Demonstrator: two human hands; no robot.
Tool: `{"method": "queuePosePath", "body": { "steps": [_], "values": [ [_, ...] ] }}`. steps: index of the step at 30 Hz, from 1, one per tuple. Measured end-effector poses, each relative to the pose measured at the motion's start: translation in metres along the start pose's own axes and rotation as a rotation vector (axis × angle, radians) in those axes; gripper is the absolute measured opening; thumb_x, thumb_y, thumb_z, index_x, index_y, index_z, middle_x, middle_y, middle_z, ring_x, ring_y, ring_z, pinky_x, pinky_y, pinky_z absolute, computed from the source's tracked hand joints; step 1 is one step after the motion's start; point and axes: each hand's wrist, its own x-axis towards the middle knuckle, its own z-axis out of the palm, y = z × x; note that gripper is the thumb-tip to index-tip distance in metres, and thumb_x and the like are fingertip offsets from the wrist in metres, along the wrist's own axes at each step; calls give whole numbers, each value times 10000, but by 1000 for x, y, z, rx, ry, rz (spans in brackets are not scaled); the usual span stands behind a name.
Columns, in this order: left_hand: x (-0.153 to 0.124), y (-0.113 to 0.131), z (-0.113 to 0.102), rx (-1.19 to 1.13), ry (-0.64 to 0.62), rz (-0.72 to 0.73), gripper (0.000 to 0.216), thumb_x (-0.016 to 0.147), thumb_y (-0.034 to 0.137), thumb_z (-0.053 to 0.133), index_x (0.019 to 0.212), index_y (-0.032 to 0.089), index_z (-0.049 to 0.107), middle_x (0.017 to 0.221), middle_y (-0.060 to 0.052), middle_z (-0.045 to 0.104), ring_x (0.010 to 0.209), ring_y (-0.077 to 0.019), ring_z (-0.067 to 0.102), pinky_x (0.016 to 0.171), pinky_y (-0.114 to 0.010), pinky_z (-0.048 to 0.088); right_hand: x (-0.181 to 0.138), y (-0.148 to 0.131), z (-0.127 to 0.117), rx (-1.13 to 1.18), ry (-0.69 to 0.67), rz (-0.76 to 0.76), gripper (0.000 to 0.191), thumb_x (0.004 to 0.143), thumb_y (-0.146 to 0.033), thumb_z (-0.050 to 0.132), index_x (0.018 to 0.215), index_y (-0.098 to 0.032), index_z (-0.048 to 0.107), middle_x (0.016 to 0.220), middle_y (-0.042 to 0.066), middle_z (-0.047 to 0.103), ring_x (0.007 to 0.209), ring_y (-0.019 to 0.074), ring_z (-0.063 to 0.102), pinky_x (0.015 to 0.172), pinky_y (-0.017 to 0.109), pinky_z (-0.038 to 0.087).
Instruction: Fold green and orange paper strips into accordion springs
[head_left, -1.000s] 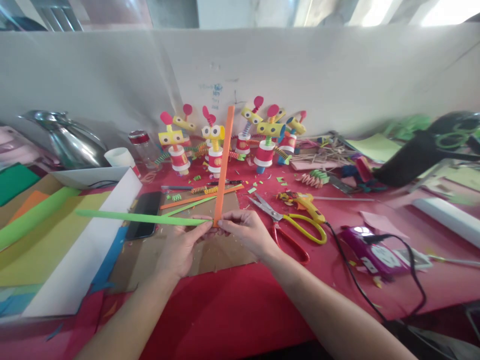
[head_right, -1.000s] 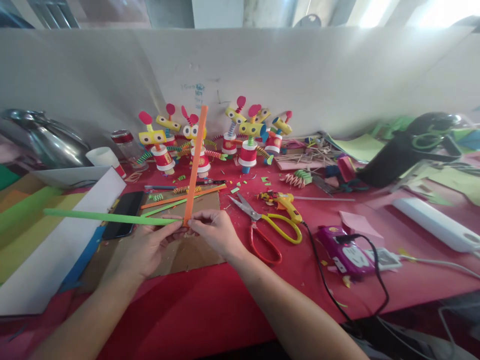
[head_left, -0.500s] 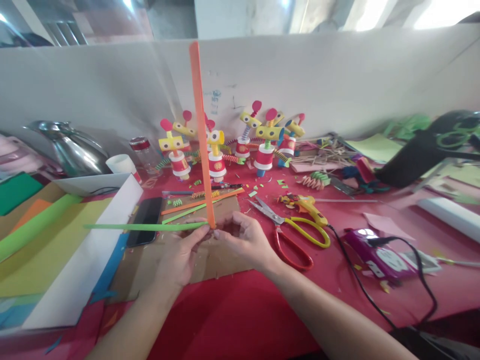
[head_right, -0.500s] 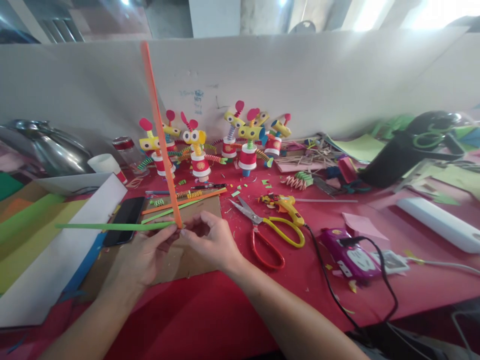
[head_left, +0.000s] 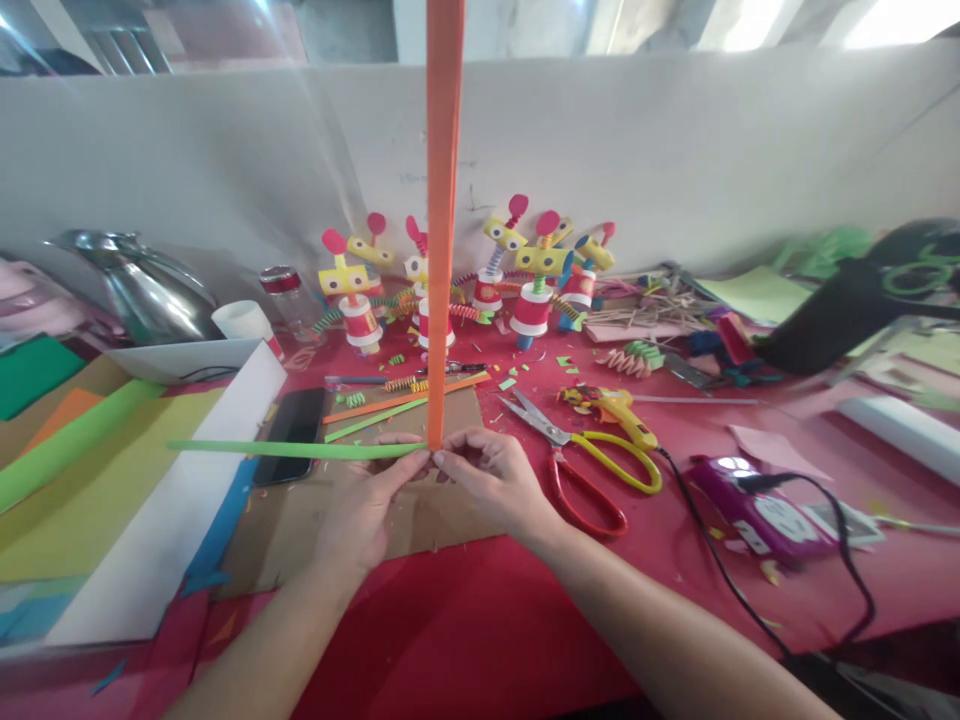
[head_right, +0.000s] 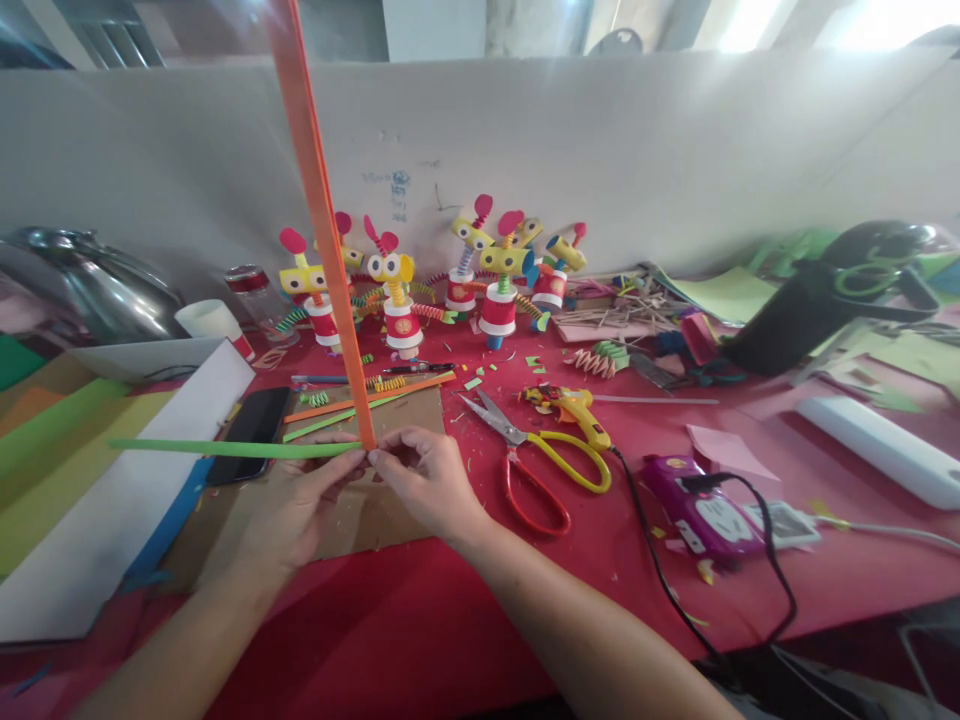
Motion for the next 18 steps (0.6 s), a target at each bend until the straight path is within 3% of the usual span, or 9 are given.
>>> {"method": "queuePosePath", "body": {
  "steps": [6,18],
  "values": [
    [-1,2,0,32,-46,-36,191,640,225,762,817,185,703,809,-10,711,770,-144,644,760,-276,502,1,-2,-3,10,-26,10,152,752,-316,643,712,-171,620,650,10,641,616,133,598,602,256,477],
    [1,5,-4,24,-39,-23,248,604,206,778,816,185,651,746,8,663,707,-133,626,691,-268,499,2,-5,-1,126,-16,116,186,713,-343,701,777,-174,659,695,7,657,624,125,609,632,260,501]
  ]
}}
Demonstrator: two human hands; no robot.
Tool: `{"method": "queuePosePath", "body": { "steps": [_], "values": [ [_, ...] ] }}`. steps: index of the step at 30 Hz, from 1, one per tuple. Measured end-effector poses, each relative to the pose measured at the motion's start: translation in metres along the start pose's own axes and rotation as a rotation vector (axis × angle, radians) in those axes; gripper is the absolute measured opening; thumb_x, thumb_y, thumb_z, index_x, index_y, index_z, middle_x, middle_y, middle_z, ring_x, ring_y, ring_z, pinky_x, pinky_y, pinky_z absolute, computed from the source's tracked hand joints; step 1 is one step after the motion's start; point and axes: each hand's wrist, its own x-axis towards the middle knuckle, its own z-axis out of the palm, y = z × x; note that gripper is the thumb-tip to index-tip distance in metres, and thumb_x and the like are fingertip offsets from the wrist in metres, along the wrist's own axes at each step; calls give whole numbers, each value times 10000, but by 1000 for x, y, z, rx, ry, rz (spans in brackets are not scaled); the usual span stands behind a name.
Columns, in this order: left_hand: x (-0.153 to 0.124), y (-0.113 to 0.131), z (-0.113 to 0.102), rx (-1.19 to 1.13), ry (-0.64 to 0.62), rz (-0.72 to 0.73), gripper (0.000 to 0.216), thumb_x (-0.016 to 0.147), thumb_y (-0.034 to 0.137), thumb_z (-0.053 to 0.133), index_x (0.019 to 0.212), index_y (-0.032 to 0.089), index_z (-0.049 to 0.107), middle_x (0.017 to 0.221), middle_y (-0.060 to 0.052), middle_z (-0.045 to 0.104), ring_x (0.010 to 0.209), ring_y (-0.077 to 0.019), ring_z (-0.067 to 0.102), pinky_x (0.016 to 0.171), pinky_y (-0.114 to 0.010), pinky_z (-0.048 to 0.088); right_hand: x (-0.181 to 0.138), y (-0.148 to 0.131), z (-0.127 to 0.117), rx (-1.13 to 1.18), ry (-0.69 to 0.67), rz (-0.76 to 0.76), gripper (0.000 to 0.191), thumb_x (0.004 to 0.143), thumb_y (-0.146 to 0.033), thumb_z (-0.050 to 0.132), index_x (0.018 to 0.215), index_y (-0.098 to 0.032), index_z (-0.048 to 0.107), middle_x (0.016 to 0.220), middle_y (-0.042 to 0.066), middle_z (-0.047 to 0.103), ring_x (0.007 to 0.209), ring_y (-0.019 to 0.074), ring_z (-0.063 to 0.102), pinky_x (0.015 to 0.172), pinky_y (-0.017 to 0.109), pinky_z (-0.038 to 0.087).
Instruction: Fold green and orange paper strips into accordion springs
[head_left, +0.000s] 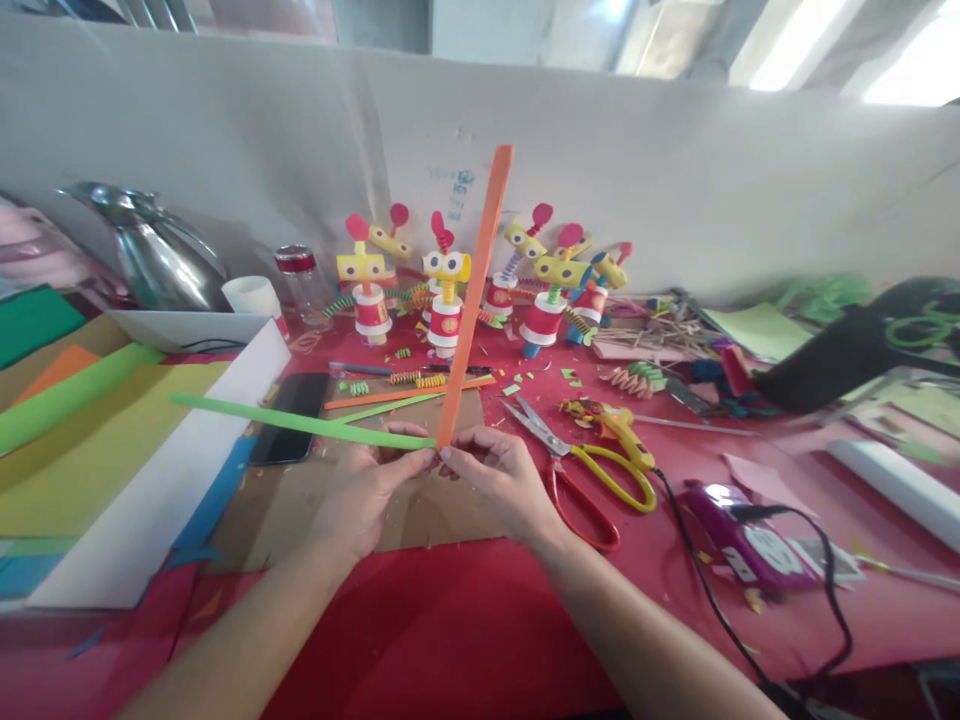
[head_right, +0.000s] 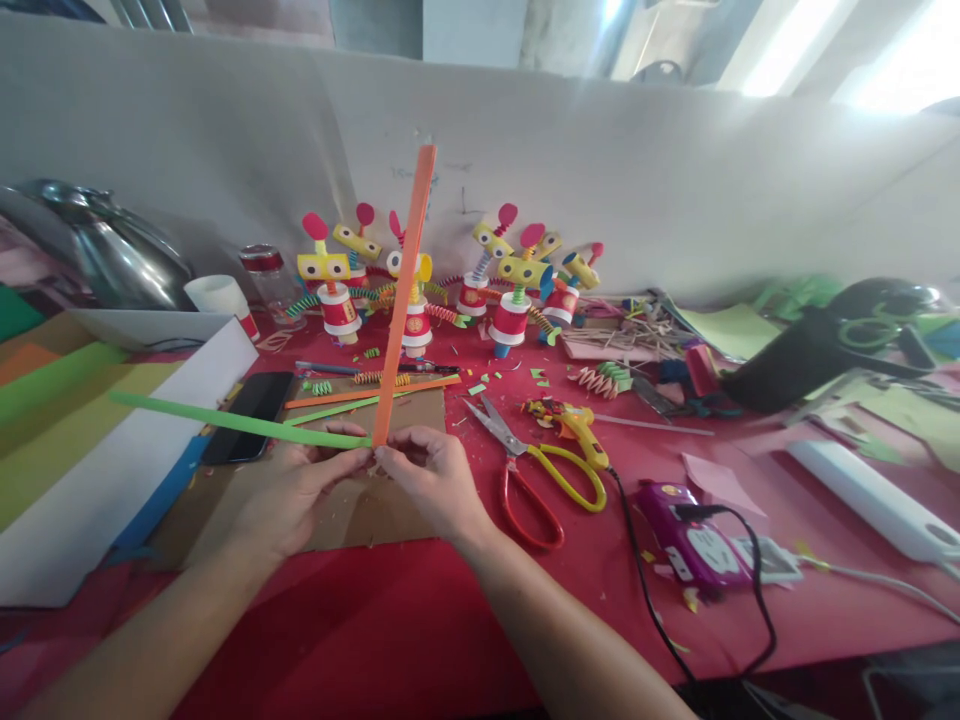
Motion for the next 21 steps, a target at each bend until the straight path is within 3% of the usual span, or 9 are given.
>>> {"method": "queuePosePath", "body": {
  "steps": [11,15,21],
  "values": [
    [-1,4,0,88,-67,31,213,632,218,769,826,196,684,750,-8,693,739,-153,635,728,-282,501,1,-1,-1,-42,66,-12,200,699,-358,711,671,-169,651,562,-6,621,537,109,553,551,232,458],
    [1,1,-1,-19,-104,-8,159,667,216,736,819,178,712,742,-19,704,696,-139,629,706,-274,499,2,-2,-2,-21,75,-32,180,704,-335,710,675,-169,647,566,-15,620,530,97,545,548,216,443],
    [7,-7,-2,-177,-84,-129,202,550,198,812,728,155,727,697,-18,704,660,-123,633,679,-246,498,5,2,-2,-85,57,-27,181,694,-335,701,666,-165,646,548,-12,614,509,104,539,526,221,426]
  ]
}}
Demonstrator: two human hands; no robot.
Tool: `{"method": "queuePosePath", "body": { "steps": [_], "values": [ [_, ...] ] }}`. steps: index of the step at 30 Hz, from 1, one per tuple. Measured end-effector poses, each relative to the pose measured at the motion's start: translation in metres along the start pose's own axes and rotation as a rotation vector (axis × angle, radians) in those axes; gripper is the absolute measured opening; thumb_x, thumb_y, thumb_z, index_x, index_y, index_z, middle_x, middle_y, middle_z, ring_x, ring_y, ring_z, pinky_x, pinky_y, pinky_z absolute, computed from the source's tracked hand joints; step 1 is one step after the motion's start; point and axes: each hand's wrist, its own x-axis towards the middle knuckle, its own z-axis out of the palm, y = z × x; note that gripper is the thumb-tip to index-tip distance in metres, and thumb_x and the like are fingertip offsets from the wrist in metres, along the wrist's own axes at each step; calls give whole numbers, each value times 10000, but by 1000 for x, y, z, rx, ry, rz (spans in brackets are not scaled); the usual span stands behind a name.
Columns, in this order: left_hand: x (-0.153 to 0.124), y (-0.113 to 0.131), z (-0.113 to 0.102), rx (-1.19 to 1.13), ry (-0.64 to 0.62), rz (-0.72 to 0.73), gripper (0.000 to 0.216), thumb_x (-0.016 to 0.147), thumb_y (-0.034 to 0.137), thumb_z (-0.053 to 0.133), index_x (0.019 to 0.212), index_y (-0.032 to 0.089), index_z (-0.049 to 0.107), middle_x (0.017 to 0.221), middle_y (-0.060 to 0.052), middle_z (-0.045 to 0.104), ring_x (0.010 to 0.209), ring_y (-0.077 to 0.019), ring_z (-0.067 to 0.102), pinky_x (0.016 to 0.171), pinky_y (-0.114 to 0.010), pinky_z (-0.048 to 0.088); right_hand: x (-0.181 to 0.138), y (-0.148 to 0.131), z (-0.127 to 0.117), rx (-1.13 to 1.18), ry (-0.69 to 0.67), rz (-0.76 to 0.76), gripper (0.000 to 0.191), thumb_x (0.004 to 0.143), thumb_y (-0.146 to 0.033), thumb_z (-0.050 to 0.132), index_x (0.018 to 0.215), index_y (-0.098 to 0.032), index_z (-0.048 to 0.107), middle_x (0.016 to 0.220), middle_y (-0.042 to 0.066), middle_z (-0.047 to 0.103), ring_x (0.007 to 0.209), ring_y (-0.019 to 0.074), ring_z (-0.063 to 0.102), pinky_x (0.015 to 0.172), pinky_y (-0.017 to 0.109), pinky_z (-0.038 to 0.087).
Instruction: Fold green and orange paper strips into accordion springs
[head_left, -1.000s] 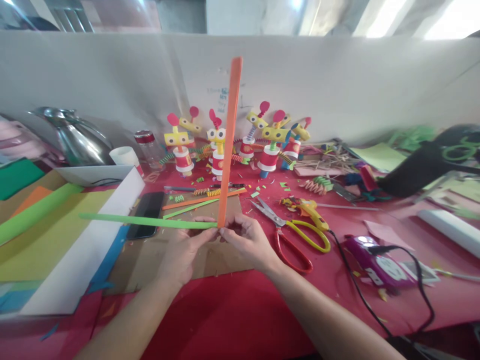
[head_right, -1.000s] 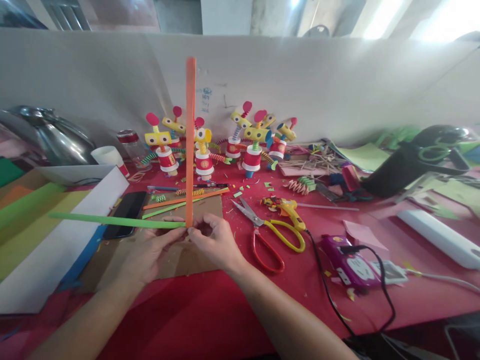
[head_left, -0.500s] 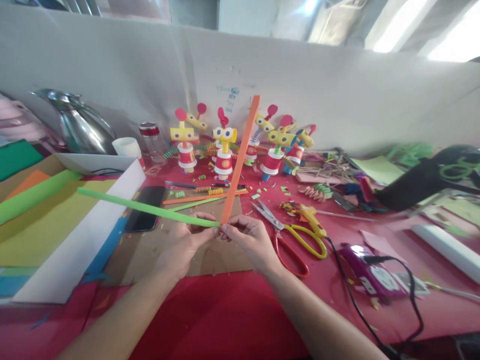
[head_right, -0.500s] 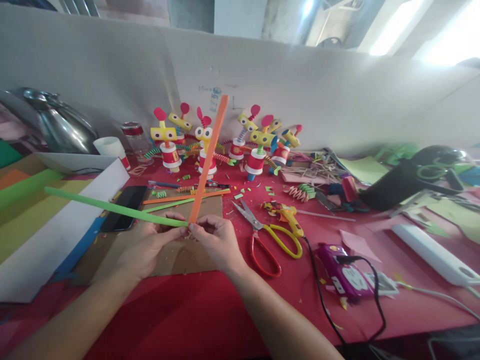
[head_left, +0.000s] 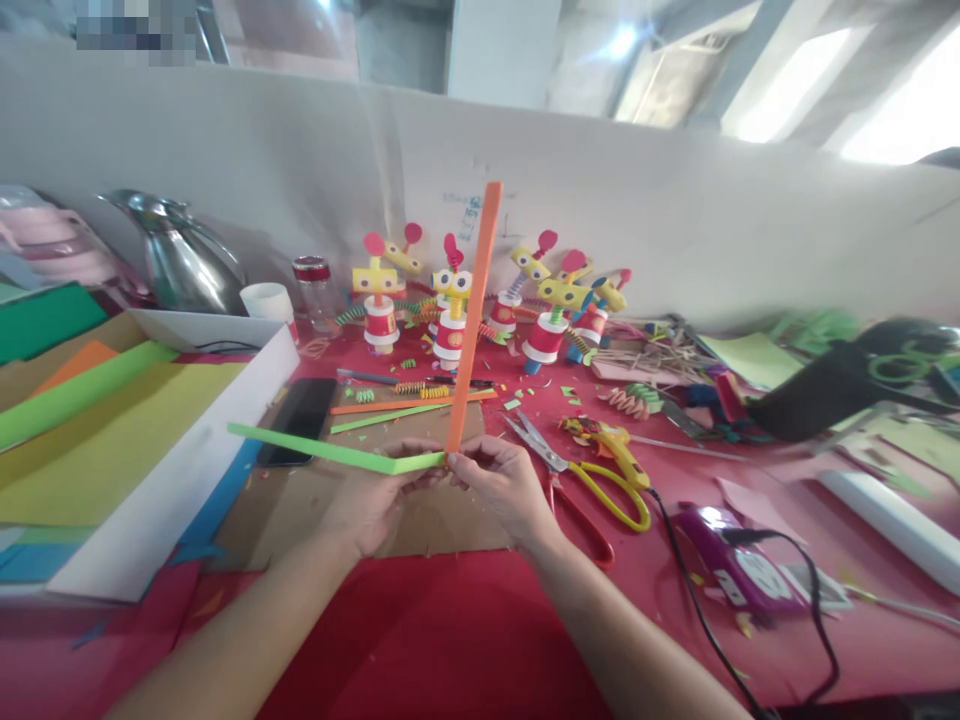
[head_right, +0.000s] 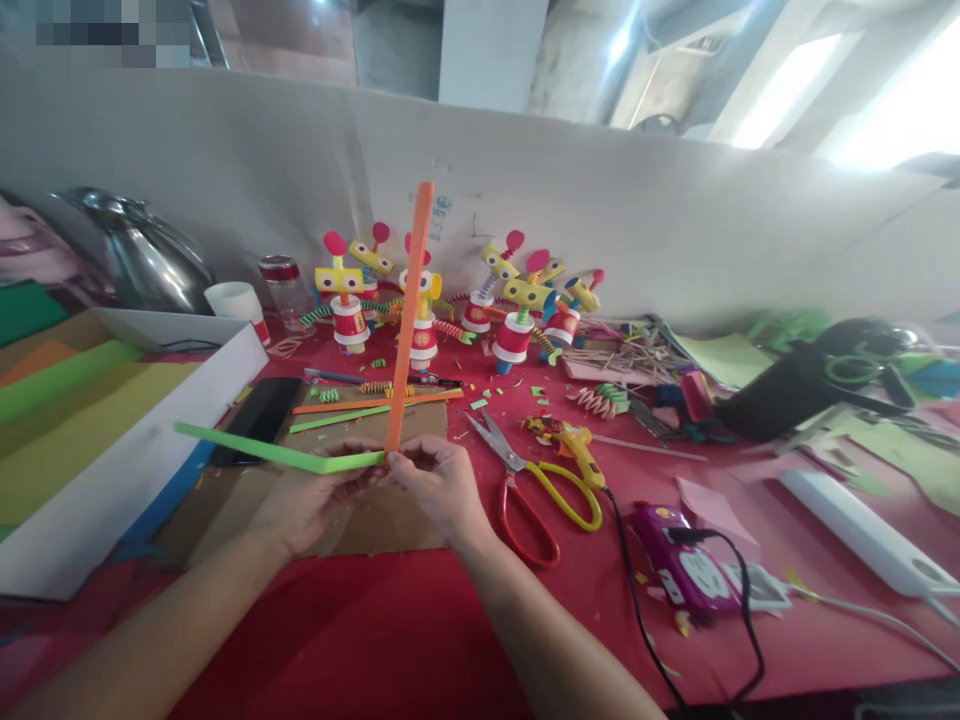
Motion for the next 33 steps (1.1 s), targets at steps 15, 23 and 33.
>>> {"method": "queuePosePath", "body": {
  "steps": [15,23,33],
  "values": [
    [5,-14,1,-43,135,38,308,488,242,850,744,135,716,680,-14,688,631,-99,604,659,-215,458,5,13,8,-128,-48,-108,168,727,-316,630,705,-174,717,660,20,679,625,156,614,589,245,477],
    [4,-19,5,-92,178,139,260,561,239,813,779,159,695,740,-7,691,722,-123,617,740,-254,468,-1,5,10,-74,-6,-79,136,713,-285,683,799,-186,721,740,36,712,703,179,650,669,280,514],
    [-2,-5,6,34,73,32,167,628,268,776,710,141,706,695,-24,678,656,-109,595,671,-231,451,4,9,5,33,-60,-84,97,710,-256,681,772,-198,727,726,13,713,673,160,633,646,275,503]
  ]
}}
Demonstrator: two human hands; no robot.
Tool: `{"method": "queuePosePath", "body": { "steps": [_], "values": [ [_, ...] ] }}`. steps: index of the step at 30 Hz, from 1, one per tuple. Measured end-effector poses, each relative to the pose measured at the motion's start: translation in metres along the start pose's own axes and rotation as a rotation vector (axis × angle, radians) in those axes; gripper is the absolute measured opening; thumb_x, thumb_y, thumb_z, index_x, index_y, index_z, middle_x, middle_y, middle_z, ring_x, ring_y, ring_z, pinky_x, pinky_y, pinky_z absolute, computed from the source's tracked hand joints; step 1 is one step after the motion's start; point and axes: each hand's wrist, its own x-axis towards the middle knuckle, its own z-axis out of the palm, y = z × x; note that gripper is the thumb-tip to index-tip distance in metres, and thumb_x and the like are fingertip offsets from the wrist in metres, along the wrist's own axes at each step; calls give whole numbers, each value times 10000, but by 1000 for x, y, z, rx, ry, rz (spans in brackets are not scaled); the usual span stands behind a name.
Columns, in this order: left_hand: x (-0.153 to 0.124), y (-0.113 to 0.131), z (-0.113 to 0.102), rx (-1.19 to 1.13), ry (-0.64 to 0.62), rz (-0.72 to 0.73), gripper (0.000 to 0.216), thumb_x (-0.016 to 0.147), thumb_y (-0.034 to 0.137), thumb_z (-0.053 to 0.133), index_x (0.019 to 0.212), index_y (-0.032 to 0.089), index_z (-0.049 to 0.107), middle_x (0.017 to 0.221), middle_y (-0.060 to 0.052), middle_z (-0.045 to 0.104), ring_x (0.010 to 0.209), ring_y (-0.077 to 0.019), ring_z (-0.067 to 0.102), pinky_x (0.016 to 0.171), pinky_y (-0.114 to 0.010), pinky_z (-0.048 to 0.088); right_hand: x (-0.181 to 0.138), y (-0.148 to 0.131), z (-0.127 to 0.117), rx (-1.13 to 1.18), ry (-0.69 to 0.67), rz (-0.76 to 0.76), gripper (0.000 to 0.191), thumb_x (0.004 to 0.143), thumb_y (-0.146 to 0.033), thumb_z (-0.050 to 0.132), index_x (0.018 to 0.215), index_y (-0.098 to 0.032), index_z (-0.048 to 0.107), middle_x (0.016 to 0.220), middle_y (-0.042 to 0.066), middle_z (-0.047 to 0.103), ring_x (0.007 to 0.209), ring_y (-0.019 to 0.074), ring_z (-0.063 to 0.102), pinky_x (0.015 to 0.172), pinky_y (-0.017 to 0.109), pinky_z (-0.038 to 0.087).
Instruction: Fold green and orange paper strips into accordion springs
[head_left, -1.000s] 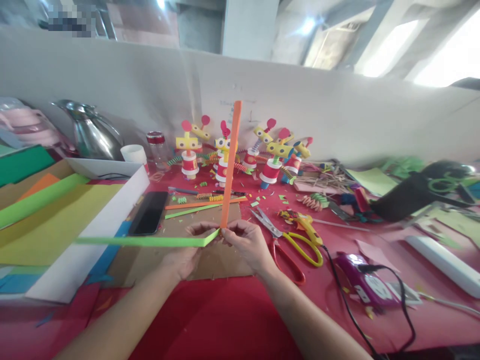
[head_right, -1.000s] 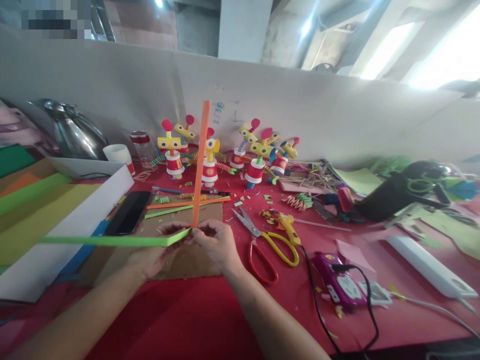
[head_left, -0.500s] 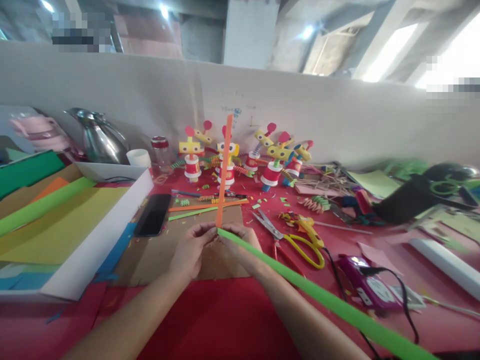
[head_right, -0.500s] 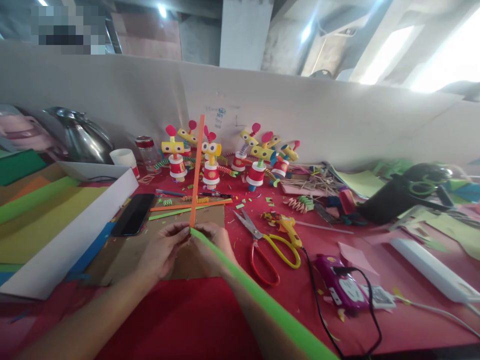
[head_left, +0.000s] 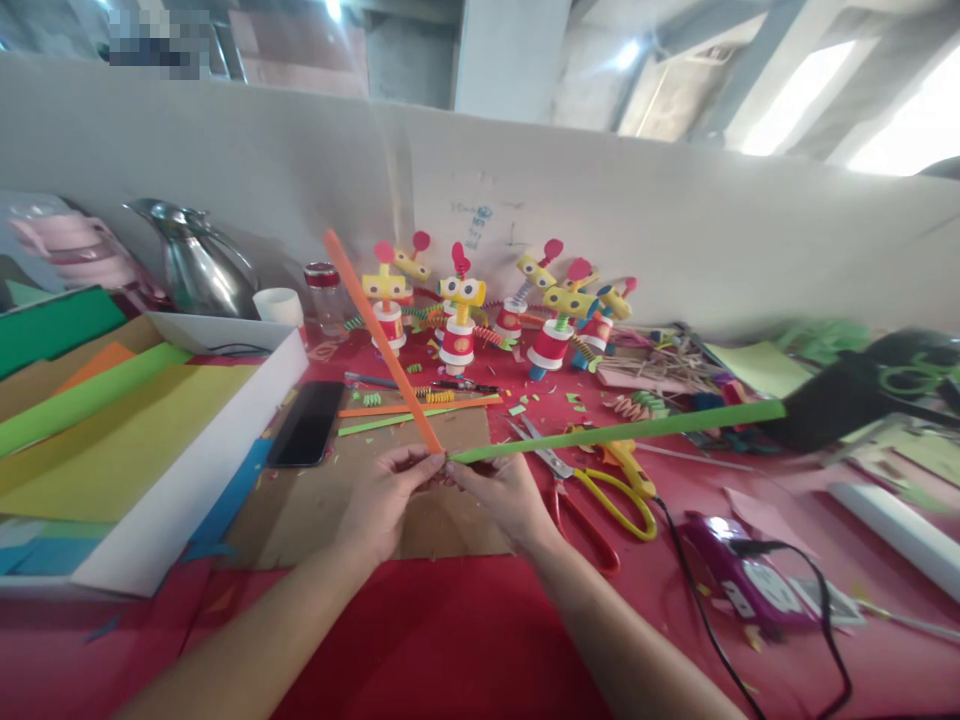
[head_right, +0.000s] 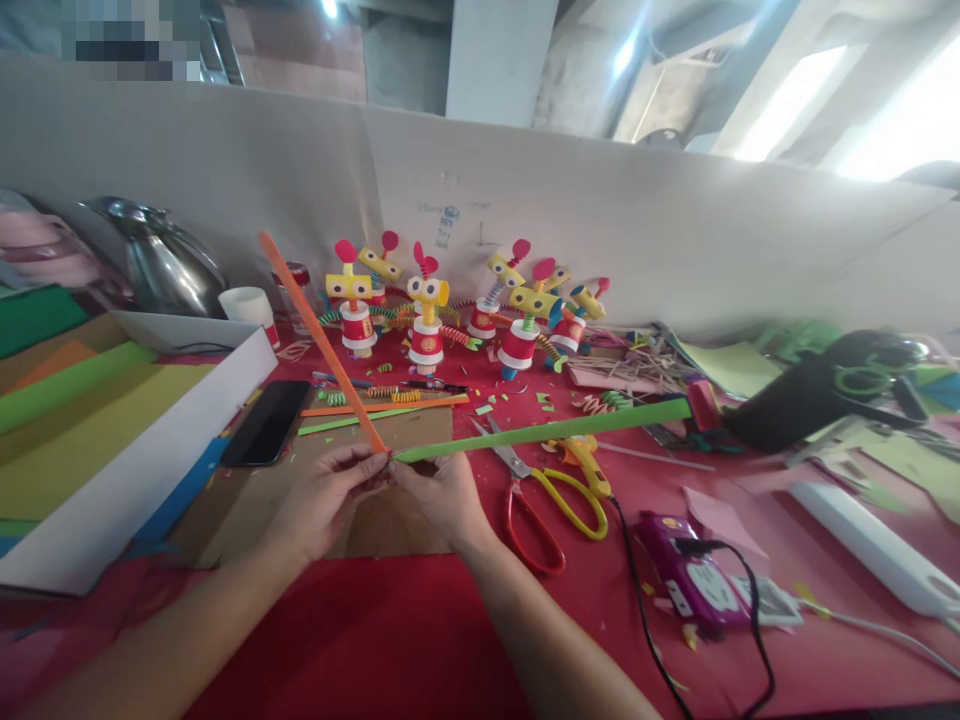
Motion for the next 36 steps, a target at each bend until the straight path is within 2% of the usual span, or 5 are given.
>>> {"method": "queuePosePath", "body": {
  "steps": [11,20,25,30,36],
  "values": [
    [5,-3,-5,23,19,13,199,603,302,789,643,152,665,619,-7,633,596,-111,557,626,-255,406,-2,1,-2,-63,28,73,196,738,-344,680,698,-154,709,635,36,695,603,147,632,605,260,503],
    [1,1,-4,343,-15,51,167,654,333,736,679,169,721,707,-63,694,702,-181,580,662,-287,386,-5,2,-6,-226,64,4,171,742,-332,669,753,-165,705,710,58,716,679,201,673,640,298,530],
    [1,0,-4,365,73,77,171,616,331,752,649,167,714,649,-49,674,648,-179,559,622,-285,373,-7,2,-3,-288,110,-15,198,738,-366,673,741,-169,696,734,75,727,689,217,677,645,309,531],
    [6,-4,-7,301,81,112,135,596,303,753,626,178,712,598,-22,645,604,-162,528,600,-275,358,-3,3,-2,-245,44,13,242,719,-396,686,808,-172,696,796,84,731,745,231,676,674,319,526],
    [20,-7,-18,245,262,218,75,622,256,719,629,188,687,563,13,594,577,-140,491,603,-267,354,1,11,-13,-446,40,-36,267,774,-433,623,695,-179,626,604,22,621,553,159,574,532,256,441]
  ]
}}
